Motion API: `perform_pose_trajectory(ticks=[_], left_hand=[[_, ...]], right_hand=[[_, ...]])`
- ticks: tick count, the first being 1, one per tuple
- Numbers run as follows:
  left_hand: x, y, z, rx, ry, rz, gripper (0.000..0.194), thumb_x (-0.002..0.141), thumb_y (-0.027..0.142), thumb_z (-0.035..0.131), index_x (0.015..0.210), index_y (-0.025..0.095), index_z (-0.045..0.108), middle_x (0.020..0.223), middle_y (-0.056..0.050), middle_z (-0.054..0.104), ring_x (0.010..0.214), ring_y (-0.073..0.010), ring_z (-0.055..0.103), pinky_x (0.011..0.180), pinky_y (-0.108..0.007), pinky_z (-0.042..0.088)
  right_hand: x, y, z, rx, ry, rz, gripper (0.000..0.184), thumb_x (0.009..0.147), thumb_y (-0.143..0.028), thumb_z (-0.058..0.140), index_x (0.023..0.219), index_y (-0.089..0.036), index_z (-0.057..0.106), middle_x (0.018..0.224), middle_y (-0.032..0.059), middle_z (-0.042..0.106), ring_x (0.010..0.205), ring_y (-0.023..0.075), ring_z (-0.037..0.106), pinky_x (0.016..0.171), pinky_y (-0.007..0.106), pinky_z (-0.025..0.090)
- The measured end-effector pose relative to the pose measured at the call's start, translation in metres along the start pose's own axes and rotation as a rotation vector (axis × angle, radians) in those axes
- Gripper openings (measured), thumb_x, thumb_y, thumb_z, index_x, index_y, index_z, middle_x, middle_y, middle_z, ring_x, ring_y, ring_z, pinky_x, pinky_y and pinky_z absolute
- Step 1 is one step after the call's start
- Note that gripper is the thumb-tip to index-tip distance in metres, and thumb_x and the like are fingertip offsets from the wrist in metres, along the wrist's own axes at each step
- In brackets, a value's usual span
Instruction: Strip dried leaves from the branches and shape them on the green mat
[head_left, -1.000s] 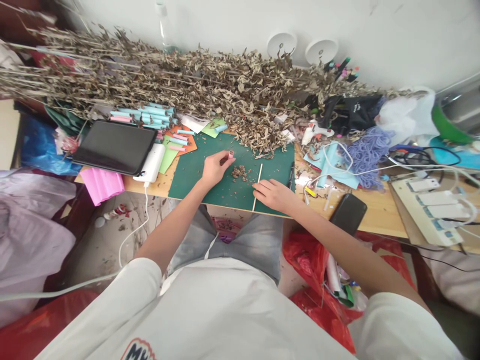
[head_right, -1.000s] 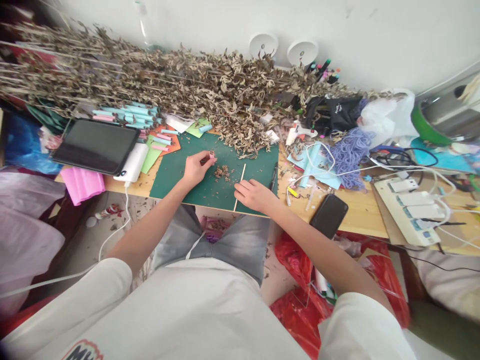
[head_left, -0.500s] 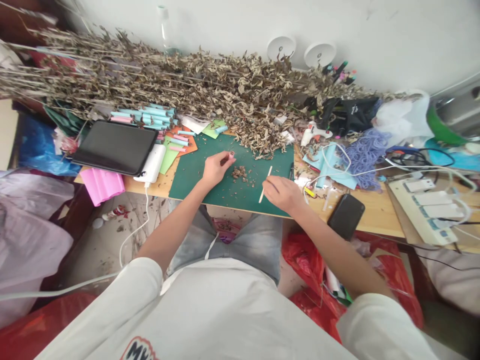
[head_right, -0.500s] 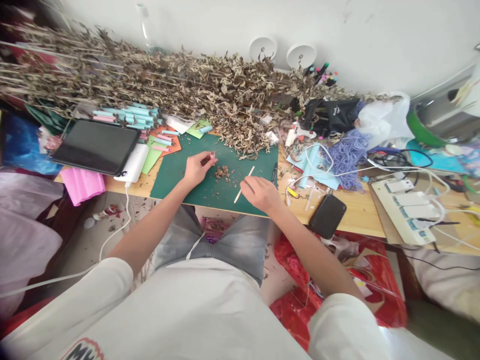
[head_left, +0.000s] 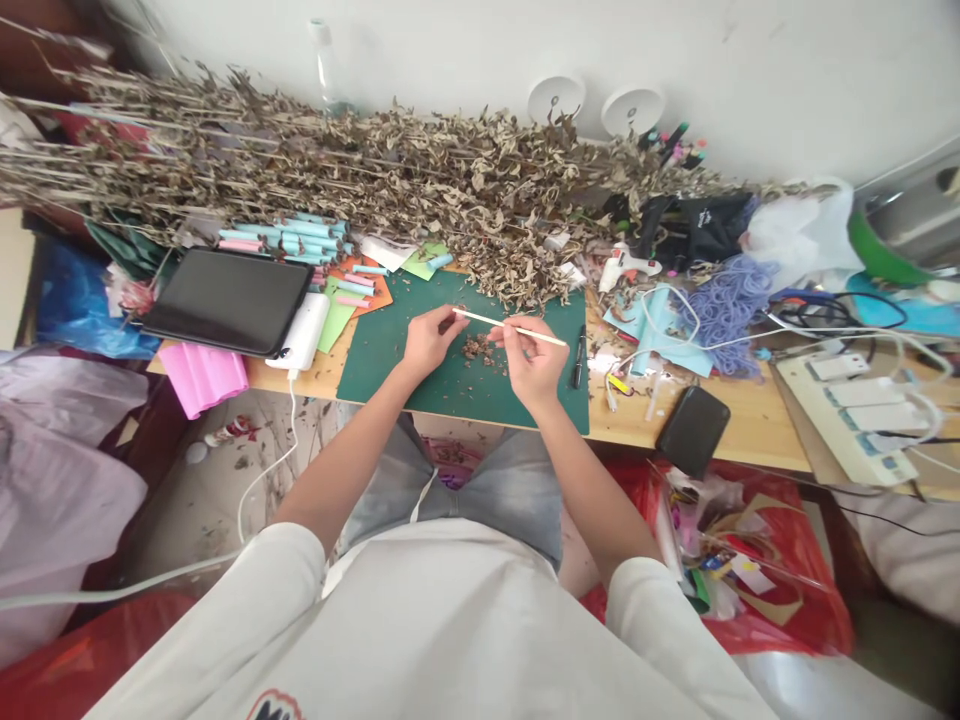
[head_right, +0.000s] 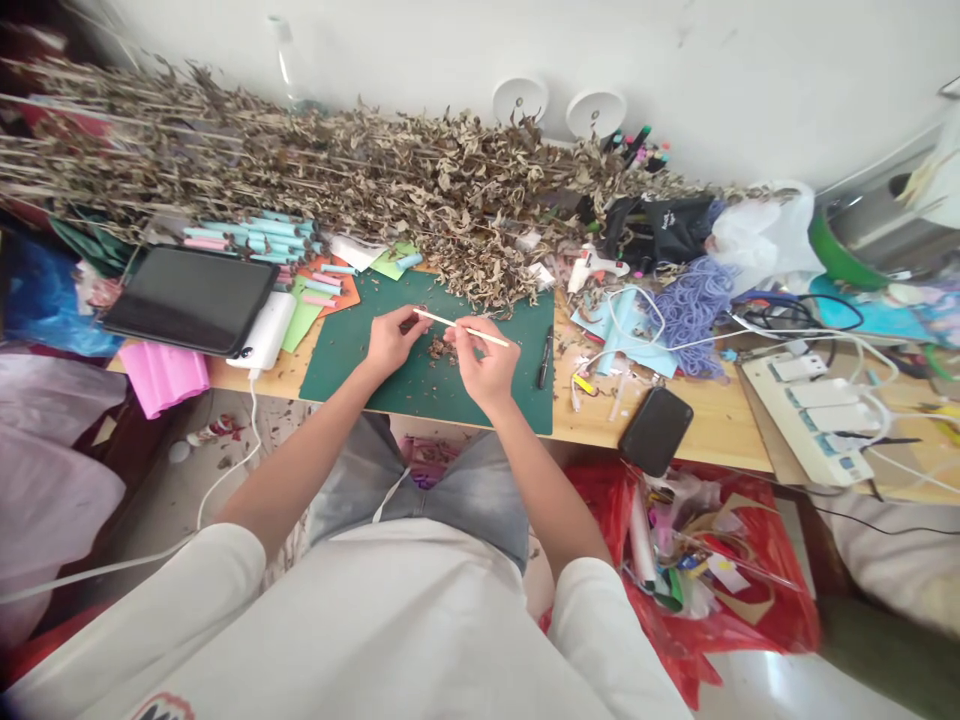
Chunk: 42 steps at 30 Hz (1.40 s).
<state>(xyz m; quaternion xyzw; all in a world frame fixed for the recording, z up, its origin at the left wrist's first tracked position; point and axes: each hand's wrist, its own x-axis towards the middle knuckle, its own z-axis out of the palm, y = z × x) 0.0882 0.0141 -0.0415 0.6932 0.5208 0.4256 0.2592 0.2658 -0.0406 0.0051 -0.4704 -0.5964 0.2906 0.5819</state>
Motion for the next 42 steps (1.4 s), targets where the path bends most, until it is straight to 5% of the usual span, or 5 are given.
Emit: perform_pose_trajectory(ticks=[10,19,27,34,42], left_hand=[[0.0,0.001,0.0,-0.02,-0.011,-0.018,0.021,0.089,0.038,0.06,0.086,0.019,0.066,0.084,-0.004,0.072,0.075,-0.0173,0.065,0.074,-0.027,0.05],[0.001,0.001,0.001,-0.016,-0.006,-0.009,0.02,0.087,0.037,0.063,0.089,0.018,0.068,0.08,-0.003,0.071,0.074,-0.0167,0.065,0.073,-0.026,0.05],[0.001,0.0,0.0,0.001,-0.01,0.01,0.02,0.089,0.035,0.061,0.086,0.017,0.069,0.081,-0.003,0.072,0.072,-0.0162,0.064,0.071,-0.026,0.05],[0.001,-0.002,0.002,-0.007,-0.003,-0.007,0.019,0.088,0.037,0.063,0.09,0.019,0.069,0.086,-0.004,0.074,0.076,-0.0179,0.067,0.073,-0.028,0.051],[0.001,0.002,0.0,-0.026,-0.012,0.007,0.019,0.088,0.036,0.062,0.088,0.018,0.069,0.084,-0.004,0.073,0.075,-0.0171,0.066,0.073,-0.027,0.051]], right_hand=[[0.013,-0.005,-0.01,-0.111,-0.012,0.024,0.03,0.097,-0.048,0.046,0.097,-0.022,0.06,0.083,0.0045,0.072,0.076,0.0178,0.073,0.071,0.033,0.06],[0.074,-0.044,0.003,-0.469,-0.364,-0.169,0.028,0.1,-0.039,0.043,0.092,-0.02,0.062,0.072,0.0031,0.066,0.067,0.0171,0.064,0.068,0.03,0.05],[0.1,-0.024,0.036,-0.559,-0.605,-0.179,0.028,0.097,-0.035,0.05,0.081,-0.018,0.066,0.069,0.0062,0.063,0.07,0.0197,0.06,0.073,0.034,0.047],[0.1,-0.046,0.014,-0.453,-0.423,-0.223,0.032,0.101,-0.041,0.04,0.096,-0.019,0.063,0.072,0.0034,0.063,0.069,0.0173,0.059,0.073,0.034,0.048],[0.095,-0.035,0.023,-0.504,-0.479,-0.186,0.033,0.101,-0.037,0.039,0.094,-0.017,0.065,0.071,0.0047,0.062,0.071,0.0188,0.059,0.074,0.034,0.046]])
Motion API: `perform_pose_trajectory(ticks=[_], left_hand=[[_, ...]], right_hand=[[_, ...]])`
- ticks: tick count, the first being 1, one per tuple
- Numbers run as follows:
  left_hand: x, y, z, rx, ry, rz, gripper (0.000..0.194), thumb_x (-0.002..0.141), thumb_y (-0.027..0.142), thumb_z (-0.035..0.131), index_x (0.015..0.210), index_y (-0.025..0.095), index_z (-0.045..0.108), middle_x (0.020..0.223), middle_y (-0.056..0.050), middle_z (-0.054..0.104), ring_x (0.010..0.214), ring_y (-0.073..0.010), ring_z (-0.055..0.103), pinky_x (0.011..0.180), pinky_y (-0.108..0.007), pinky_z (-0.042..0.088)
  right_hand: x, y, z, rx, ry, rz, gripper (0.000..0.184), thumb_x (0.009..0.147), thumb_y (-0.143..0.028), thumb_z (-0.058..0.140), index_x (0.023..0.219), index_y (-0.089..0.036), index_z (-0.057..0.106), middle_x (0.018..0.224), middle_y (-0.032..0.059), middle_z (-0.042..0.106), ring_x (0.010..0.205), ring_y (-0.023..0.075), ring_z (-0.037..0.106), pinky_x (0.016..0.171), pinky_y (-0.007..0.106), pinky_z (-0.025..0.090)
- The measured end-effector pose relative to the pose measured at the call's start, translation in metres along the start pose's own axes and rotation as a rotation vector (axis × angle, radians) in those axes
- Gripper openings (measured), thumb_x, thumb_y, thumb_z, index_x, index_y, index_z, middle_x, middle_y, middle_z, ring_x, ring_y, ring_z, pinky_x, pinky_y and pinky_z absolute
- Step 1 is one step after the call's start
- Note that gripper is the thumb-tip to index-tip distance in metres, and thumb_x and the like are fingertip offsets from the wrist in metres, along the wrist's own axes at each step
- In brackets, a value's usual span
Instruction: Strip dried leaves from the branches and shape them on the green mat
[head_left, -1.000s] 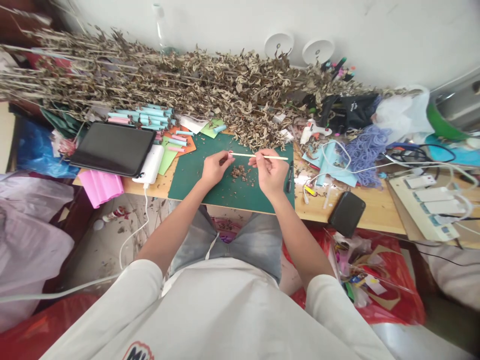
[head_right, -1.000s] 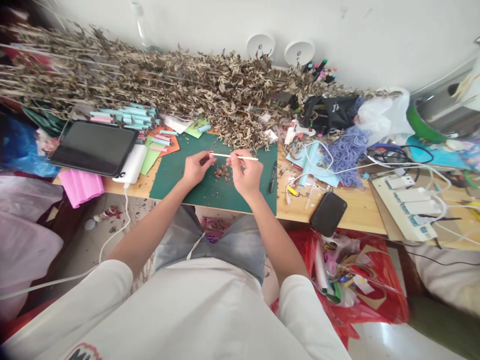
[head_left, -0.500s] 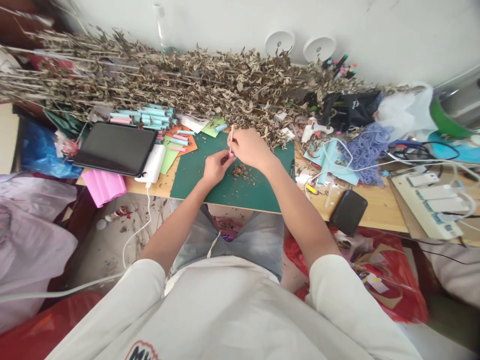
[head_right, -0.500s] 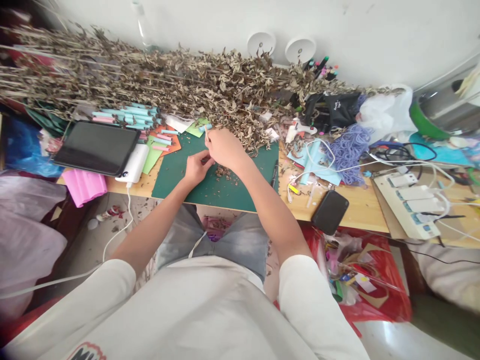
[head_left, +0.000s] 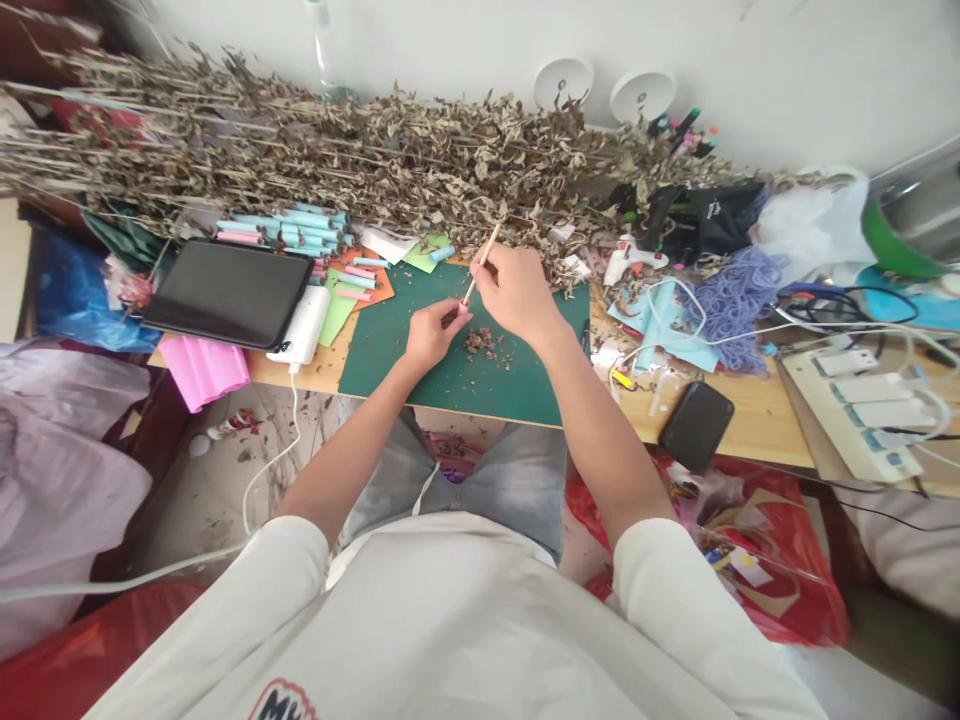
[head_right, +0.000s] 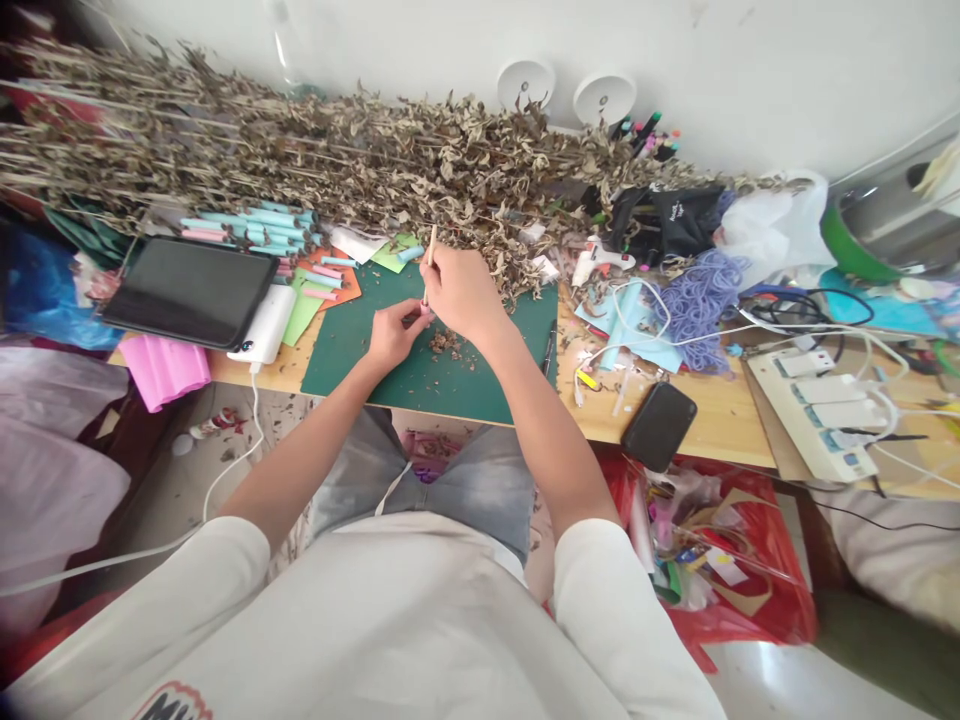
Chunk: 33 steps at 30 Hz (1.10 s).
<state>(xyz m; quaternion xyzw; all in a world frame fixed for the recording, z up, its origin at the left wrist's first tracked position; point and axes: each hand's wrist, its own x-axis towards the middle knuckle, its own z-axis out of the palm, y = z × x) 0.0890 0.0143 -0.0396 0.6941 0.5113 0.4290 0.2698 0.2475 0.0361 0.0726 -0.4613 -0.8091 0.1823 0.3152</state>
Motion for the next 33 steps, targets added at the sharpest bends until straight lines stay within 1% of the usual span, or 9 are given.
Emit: perform_pose_trajectory(ticks=[3,5,11,15,20,24,28,30,33], left_hand=[[0.0,-0.003,0.0,0.025,0.0,0.007,0.019,0.088,0.035,0.061,0.091,0.018,0.07,0.083,-0.003,0.073,0.075,-0.0166,0.065,0.073,-0.027,0.051],[0.0,-0.005,0.001,0.034,-0.001,0.001,0.02,0.088,0.036,0.061,0.091,0.018,0.07,0.084,-0.003,0.073,0.075,-0.0166,0.065,0.073,-0.027,0.051],[0.0,-0.003,0.002,0.016,0.006,-0.007,0.021,0.088,0.039,0.062,0.089,0.019,0.069,0.083,-0.004,0.073,0.075,-0.0169,0.065,0.072,-0.027,0.051],[-0.001,-0.004,0.003,0.026,0.023,0.008,0.019,0.088,0.037,0.063,0.086,0.019,0.069,0.082,-0.003,0.072,0.073,-0.0164,0.065,0.071,-0.027,0.049],[-0.001,-0.006,0.003,0.009,0.021,0.001,0.02,0.088,0.038,0.062,0.089,0.019,0.069,0.082,-0.003,0.072,0.074,-0.0166,0.065,0.072,-0.027,0.05],[0.0,-0.002,0.002,0.021,0.012,-0.014,0.019,0.088,0.037,0.063,0.087,0.018,0.069,0.082,-0.003,0.072,0.074,-0.0161,0.064,0.072,-0.026,0.05],[0.0,0.0,0.0,0.004,0.007,0.005,0.018,0.088,0.034,0.062,0.087,0.017,0.069,0.081,-0.003,0.071,0.072,-0.0148,0.063,0.071,-0.024,0.049],[0.0,0.0,0.0,0.003,0.008,0.015,0.018,0.088,0.033,0.062,0.087,0.017,0.069,0.08,-0.002,0.071,0.072,-0.0144,0.063,0.07,-0.024,0.049],[0.0,-0.002,0.001,0.033,0.009,0.017,0.02,0.088,0.035,0.062,0.086,0.017,0.069,0.081,-0.003,0.071,0.072,-0.0145,0.063,0.071,-0.024,0.049]], right_hand=[[-0.001,0.004,0.011,-0.003,-0.087,-0.011,0.033,0.099,-0.036,0.042,0.085,-0.017,0.066,0.066,0.0052,0.062,0.067,0.0185,0.058,0.072,0.032,0.045],[-0.001,0.005,0.012,0.0,-0.101,-0.013,0.034,0.099,-0.036,0.042,0.084,-0.017,0.066,0.067,0.0053,0.062,0.066,0.0181,0.057,0.071,0.032,0.045],[0.0,0.001,-0.007,0.012,0.053,-0.011,0.037,0.102,-0.041,0.033,0.095,-0.019,0.062,0.073,0.0033,0.062,0.065,0.0165,0.055,0.072,0.032,0.045],[0.0,-0.004,-0.017,0.018,0.07,-0.062,0.039,0.102,-0.044,0.031,0.098,-0.02,0.061,0.075,0.0028,0.06,0.069,0.0164,0.056,0.073,0.032,0.044],[-0.002,-0.007,-0.02,0.003,0.085,-0.072,0.042,0.103,-0.047,0.029,0.104,-0.02,0.06,0.077,0.0035,0.059,0.075,0.018,0.058,0.074,0.032,0.044],[-0.001,-0.004,-0.011,0.002,0.103,-0.052,0.04,0.103,-0.045,0.03,0.101,-0.02,0.061,0.077,0.0044,0.061,0.077,0.0191,0.059,0.077,0.033,0.045],[0.0,-0.002,0.006,-0.029,-0.002,-0.021,0.034,0.102,-0.038,0.036,0.094,-0.019,0.063,0.077,0.0059,0.064,0.077,0.0205,0.06,0.077,0.035,0.045],[-0.001,0.0,0.011,-0.04,-0.039,-0.016,0.033,0.101,-0.037,0.038,0.091,-0.019,0.064,0.076,0.0058,0.064,0.075,0.02,0.059,0.075,0.034,0.044],[-0.001,0.002,0.006,-0.031,0.023,-0.023,0.036,0.102,-0.04,0.036,0.092,-0.019,0.064,0.072,0.0045,0.062,0.072,0.0186,0.058,0.073,0.032,0.043]])
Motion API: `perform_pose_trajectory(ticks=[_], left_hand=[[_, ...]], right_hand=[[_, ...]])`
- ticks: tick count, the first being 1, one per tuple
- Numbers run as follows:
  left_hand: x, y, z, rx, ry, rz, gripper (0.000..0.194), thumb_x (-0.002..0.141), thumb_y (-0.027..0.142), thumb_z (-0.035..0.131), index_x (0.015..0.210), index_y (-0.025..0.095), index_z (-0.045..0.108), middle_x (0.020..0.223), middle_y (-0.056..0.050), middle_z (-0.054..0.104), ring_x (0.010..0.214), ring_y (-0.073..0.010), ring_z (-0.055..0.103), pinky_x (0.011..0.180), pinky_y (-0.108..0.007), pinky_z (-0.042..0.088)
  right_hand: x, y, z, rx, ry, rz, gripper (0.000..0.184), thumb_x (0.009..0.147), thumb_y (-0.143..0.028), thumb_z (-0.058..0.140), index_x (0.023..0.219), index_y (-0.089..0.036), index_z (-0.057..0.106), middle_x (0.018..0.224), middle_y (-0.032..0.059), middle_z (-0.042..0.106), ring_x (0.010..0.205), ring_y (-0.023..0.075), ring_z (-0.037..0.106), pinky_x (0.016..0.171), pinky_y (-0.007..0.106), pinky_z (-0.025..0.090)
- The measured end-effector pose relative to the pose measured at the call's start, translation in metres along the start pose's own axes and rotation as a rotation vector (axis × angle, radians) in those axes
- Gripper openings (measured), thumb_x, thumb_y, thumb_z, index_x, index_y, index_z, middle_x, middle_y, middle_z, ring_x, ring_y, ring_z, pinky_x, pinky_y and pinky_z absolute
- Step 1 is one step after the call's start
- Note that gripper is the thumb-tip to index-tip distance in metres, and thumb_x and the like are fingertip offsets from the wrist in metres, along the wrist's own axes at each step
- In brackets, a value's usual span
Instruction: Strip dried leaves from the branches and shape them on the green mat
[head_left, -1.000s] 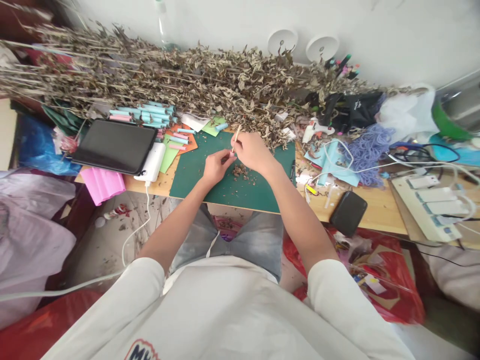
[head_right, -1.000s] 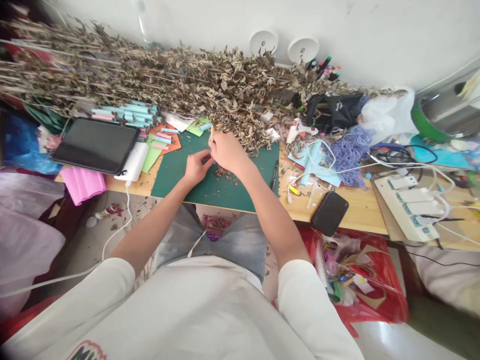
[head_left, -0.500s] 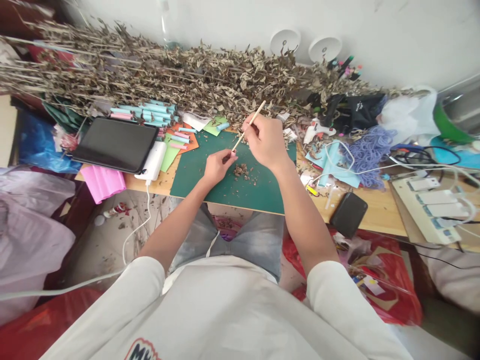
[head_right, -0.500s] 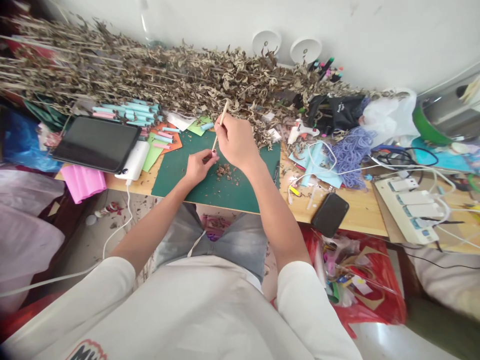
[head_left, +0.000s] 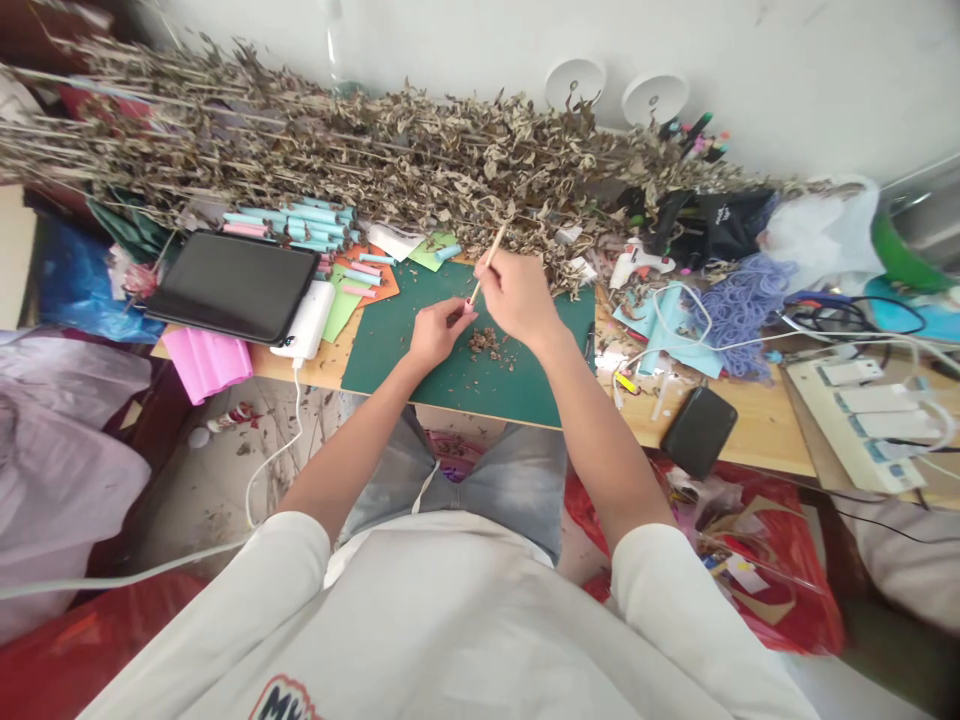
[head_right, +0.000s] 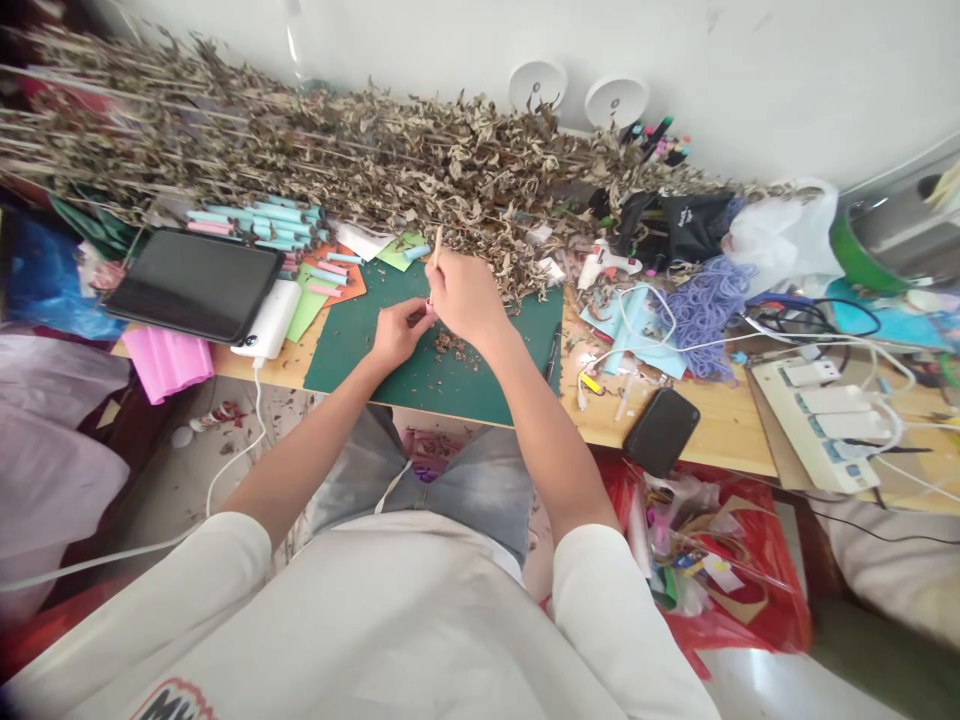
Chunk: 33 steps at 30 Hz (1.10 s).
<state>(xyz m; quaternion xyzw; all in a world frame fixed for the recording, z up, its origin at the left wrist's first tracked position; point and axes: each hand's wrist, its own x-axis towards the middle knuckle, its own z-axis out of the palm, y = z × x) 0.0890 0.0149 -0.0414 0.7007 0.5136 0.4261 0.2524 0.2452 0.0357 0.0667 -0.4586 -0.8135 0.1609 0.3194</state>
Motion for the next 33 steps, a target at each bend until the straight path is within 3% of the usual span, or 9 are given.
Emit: perform_pose_trajectory(ticks=[4,10,16,19,27,33], left_hand=[[-0.001,-0.001,0.001,0.011,0.014,0.006,0.021,0.088,0.037,0.063,0.088,0.017,0.069,0.082,-0.003,0.072,0.072,-0.0144,0.062,0.069,-0.023,0.048],[-0.001,0.0,0.001,0.004,0.012,0.015,0.019,0.089,0.035,0.063,0.089,0.017,0.07,0.081,-0.002,0.072,0.071,-0.0138,0.062,0.069,-0.023,0.048],[0.0,0.0,0.0,-0.008,0.01,0.005,0.02,0.088,0.034,0.063,0.09,0.016,0.071,0.081,-0.003,0.072,0.071,-0.0136,0.062,0.07,-0.023,0.048],[0.0,0.0,0.001,-0.013,0.008,0.003,0.02,0.088,0.035,0.062,0.09,0.016,0.071,0.082,-0.003,0.072,0.071,-0.0136,0.062,0.07,-0.023,0.048],[-0.001,0.0,0.001,0.015,0.017,0.004,0.023,0.089,0.038,0.062,0.086,0.016,0.07,0.078,-0.002,0.07,0.069,-0.0141,0.061,0.067,-0.023,0.046],[0.0,-0.002,0.001,0.021,0.008,0.0,0.025,0.089,0.041,0.061,0.086,0.018,0.068,0.076,-0.002,0.07,0.068,-0.0148,0.061,0.066,-0.024,0.047]], right_hand=[[0.001,-0.002,-0.017,0.018,0.114,-0.011,0.041,0.103,-0.045,0.031,0.096,-0.02,0.063,0.071,0.0038,0.06,0.07,0.0182,0.057,0.071,0.032,0.041],[0.0,-0.005,-0.018,0.014,0.11,-0.003,0.04,0.102,-0.045,0.03,0.095,-0.02,0.062,0.074,0.0042,0.062,0.071,0.0182,0.057,0.072,0.032,0.04],[-0.001,0.0,0.0,0.012,-0.031,-0.006,0.034,0.101,-0.038,0.037,0.091,-0.019,0.063,0.077,0.005,0.064,0.074,0.0183,0.058,0.073,0.032,0.04],[-0.002,0.001,-0.001,0.019,-0.074,-0.003,0.033,0.1,-0.039,0.04,0.088,-0.019,0.064,0.074,0.0043,0.063,0.071,0.0182,0.058,0.072,0.032,0.04],[-0.01,0.003,-0.025,0.025,0.308,0.076,0.044,0.103,-0.048,0.027,0.1,-0.022,0.063,0.068,0.0023,0.057,0.068,0.0178,0.059,0.069,0.033,0.043],[-0.018,0.009,-0.011,0.051,0.302,0.102,0.041,0.102,-0.048,0.034,0.087,-0.021,0.062,0.063,0.0002,0.055,0.059,0.0151,0.055,0.065,0.032,0.042]])
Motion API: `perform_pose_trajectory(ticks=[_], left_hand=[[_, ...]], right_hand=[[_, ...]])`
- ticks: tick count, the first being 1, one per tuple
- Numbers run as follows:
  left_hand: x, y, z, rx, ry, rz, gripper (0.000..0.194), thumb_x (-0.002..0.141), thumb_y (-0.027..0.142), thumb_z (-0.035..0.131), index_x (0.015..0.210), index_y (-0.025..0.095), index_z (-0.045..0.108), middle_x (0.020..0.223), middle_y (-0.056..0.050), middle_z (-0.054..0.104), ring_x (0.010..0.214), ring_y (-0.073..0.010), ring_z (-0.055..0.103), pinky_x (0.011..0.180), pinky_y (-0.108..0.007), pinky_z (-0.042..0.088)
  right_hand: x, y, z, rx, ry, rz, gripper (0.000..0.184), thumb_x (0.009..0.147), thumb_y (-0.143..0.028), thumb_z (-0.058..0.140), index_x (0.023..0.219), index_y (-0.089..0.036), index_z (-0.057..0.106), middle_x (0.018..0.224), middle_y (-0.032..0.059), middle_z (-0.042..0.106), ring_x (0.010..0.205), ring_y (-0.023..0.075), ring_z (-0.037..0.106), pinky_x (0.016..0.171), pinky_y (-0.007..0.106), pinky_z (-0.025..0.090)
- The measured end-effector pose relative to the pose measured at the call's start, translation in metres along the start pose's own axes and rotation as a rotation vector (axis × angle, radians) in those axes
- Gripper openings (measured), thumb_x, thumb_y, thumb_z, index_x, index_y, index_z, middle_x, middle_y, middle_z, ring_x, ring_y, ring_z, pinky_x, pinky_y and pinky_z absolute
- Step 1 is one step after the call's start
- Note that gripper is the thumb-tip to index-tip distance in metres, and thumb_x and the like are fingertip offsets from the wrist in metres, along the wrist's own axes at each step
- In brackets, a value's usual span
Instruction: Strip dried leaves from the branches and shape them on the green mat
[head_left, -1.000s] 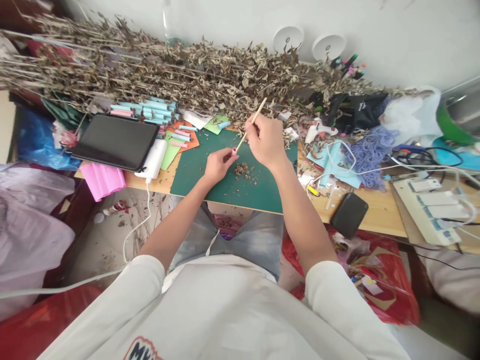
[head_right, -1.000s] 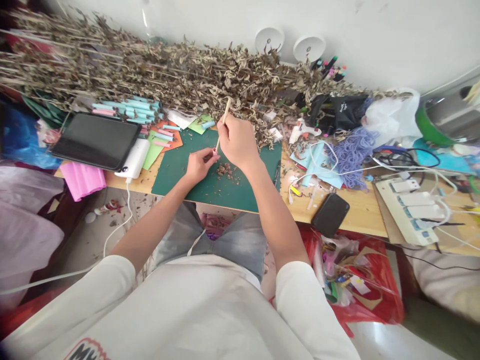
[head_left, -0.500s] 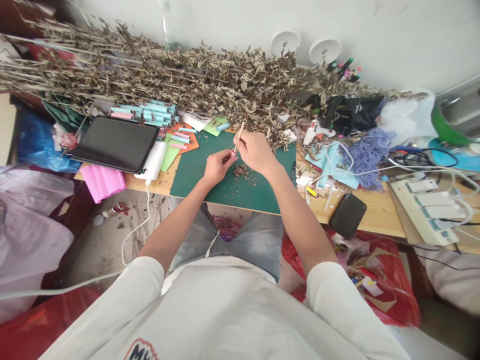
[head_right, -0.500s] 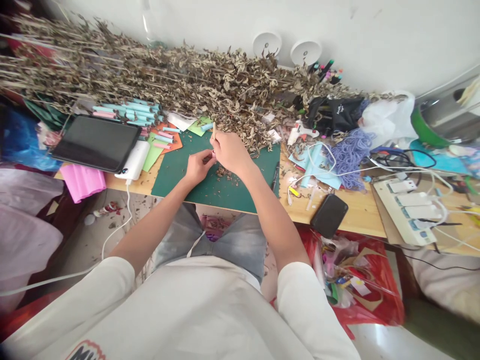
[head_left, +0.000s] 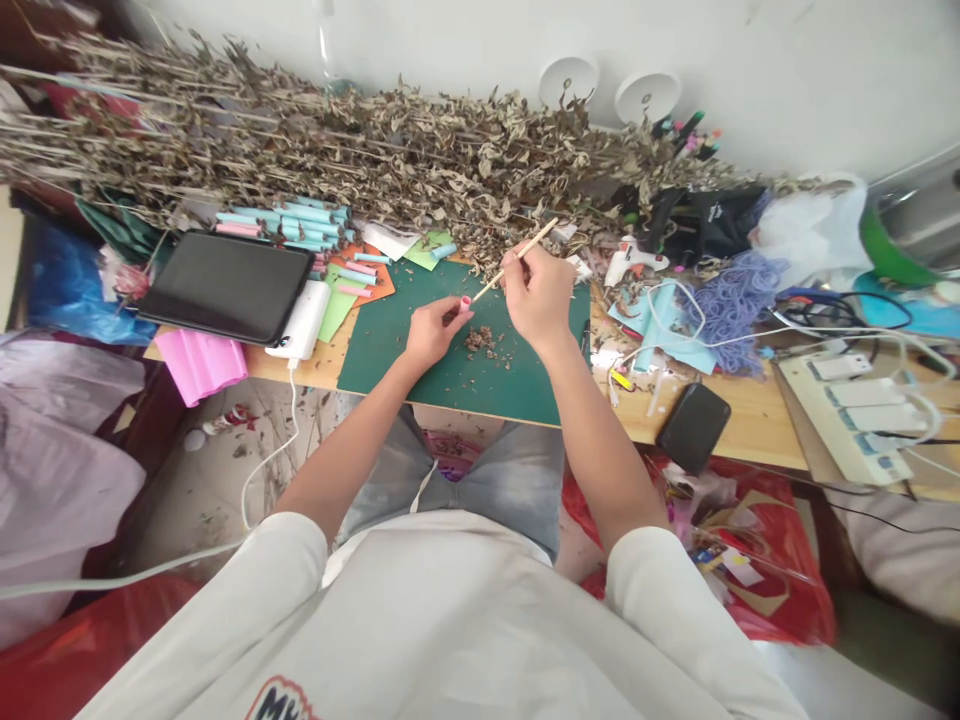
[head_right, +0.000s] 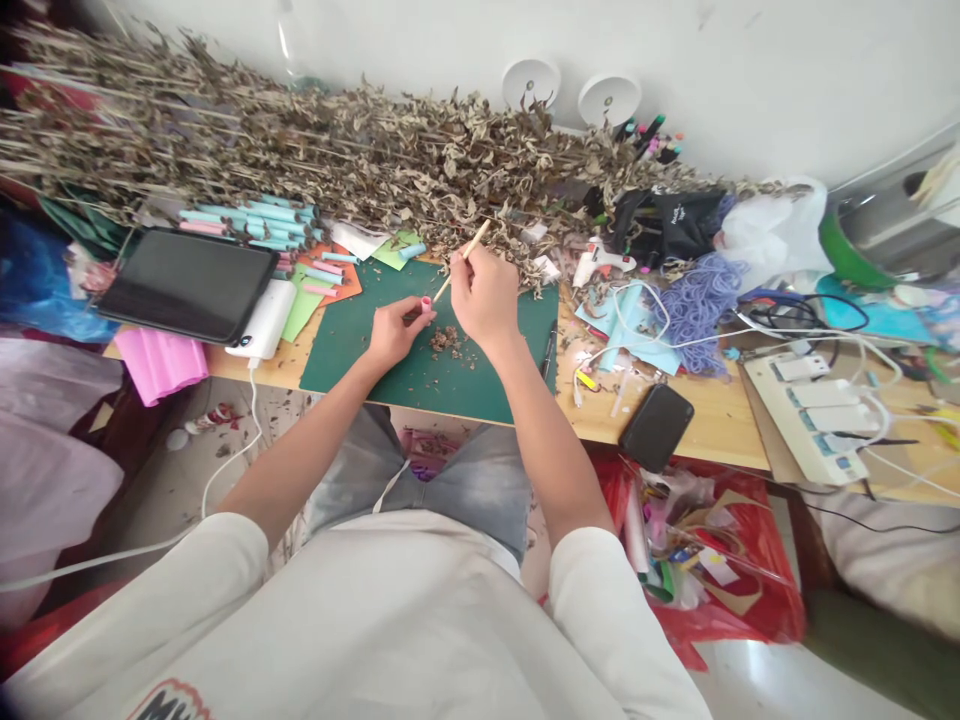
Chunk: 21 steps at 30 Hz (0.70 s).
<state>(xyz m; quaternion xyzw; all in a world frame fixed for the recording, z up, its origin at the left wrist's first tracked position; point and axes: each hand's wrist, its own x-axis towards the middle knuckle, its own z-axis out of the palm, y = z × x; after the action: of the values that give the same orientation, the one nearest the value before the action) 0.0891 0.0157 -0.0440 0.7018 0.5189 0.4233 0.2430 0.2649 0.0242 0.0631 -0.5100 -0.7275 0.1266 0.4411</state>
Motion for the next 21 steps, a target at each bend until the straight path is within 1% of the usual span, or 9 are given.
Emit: perform_pose_trajectory(ticks=[5,9,14,17,21], left_hand=[[0.0,0.0,0.0,-0.025,-0.008,-0.001,0.024,0.089,0.04,0.061,0.088,0.018,0.069,0.078,-0.002,0.07,0.069,-0.0149,0.062,0.068,-0.024,0.048],[0.0,0.0,0.0,-0.018,0.003,0.003,0.023,0.089,0.04,0.062,0.089,0.018,0.069,0.079,-0.002,0.071,0.069,-0.0147,0.062,0.069,-0.024,0.048],[0.0,-0.001,0.001,-0.009,0.001,0.011,0.023,0.089,0.04,0.062,0.087,0.017,0.068,0.077,-0.002,0.07,0.069,-0.0141,0.061,0.067,-0.023,0.047],[0.0,-0.001,0.001,-0.001,0.005,-0.001,0.024,0.089,0.04,0.061,0.086,0.018,0.068,0.077,-0.003,0.07,0.069,-0.0148,0.061,0.068,-0.024,0.048],[0.0,0.001,0.0,-0.005,-0.006,-0.007,0.023,0.089,0.04,0.061,0.088,0.018,0.069,0.079,-0.003,0.071,0.07,-0.0156,0.061,0.069,-0.025,0.048]], right_hand=[[0.0,-0.003,0.003,0.073,0.041,-0.019,0.041,0.102,-0.049,0.032,0.09,-0.022,0.06,0.064,-0.0013,0.055,0.06,0.0134,0.055,0.063,0.029,0.041],[-0.001,-0.004,0.004,0.087,0.02,-0.035,0.04,0.102,-0.049,0.033,0.09,-0.022,0.06,0.066,-0.0012,0.055,0.062,0.0133,0.056,0.064,0.029,0.041],[-0.005,-0.005,-0.001,0.094,0.055,0.043,0.045,0.102,-0.05,0.026,0.099,-0.021,0.061,0.072,0.0019,0.059,0.068,0.0155,0.058,0.067,0.031,0.042],[-0.006,-0.009,-0.003,0.075,0.017,0.071,0.045,0.102,-0.049,0.027,0.102,-0.02,0.062,0.075,0.0045,0.061,0.07,0.0175,0.059,0.069,0.033,0.043],[-0.007,-0.012,0.0,0.056,-0.058,0.041,0.043,0.101,-0.049,0.03,0.099,-0.021,0.063,0.074,0.0043,0.062,0.069,0.018,0.058,0.07,0.033,0.043]])
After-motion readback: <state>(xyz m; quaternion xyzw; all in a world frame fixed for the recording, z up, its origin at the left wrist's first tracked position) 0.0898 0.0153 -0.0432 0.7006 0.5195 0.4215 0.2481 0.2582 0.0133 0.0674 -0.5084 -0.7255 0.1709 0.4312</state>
